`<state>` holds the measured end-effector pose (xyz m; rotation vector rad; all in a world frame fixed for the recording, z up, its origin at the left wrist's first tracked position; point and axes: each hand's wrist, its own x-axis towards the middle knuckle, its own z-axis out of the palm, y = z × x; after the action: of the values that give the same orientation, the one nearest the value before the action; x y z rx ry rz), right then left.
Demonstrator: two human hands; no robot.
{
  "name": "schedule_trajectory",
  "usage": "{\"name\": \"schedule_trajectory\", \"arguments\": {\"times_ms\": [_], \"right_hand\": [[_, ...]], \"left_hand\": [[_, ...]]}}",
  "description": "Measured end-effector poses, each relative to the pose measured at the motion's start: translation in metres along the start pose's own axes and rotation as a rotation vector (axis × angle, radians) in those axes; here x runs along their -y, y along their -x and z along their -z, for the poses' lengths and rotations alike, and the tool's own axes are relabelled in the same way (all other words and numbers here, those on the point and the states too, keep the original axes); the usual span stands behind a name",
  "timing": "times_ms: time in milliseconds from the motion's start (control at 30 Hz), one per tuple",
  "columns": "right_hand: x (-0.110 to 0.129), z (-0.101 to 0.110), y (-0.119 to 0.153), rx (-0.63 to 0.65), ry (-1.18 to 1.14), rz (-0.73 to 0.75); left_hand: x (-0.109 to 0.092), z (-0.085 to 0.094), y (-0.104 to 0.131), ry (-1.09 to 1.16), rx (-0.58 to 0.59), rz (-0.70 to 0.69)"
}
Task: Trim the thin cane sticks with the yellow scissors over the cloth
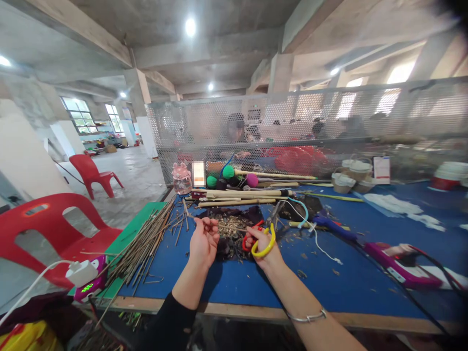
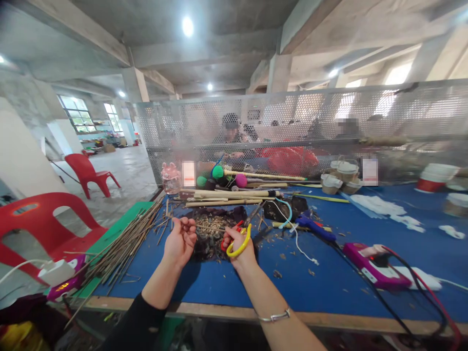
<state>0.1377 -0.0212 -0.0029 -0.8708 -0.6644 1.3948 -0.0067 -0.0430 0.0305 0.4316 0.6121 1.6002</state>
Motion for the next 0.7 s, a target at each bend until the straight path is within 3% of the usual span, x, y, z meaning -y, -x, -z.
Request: {"name": "schedule_trajectory", "arguments": {"times_ms": [167, 400, 533, 600, 700], "right_hand": [[-0.001, 0.002, -0.005, -0.043, 0.020, 0.021], [0.023, -0.008, -0.030, -0.039, 0.116, 0.061], [0.025, -0.013, -0.037, 0.003, 0.198, 0.069], [0.020, -0.012, -0.036, 0.025, 0.238, 0.068], [0.012, -0.006, -0.032, 0.036, 0.279, 0.081]], "left_hand": [[-0.003, 0.007, 0.006, 0.038, -0.006, 0.110], [0.004, 0.011, 0.020, -0.064, 0.083, 0.125], [0.007, 0.016, 0.014, -0.083, -0.003, 0.080], [-0.001, 0.020, 0.007, -0.099, -0.067, 0.031], [-0.030, 0.031, -0.002, -0.187, -0.150, -0.133]]}}
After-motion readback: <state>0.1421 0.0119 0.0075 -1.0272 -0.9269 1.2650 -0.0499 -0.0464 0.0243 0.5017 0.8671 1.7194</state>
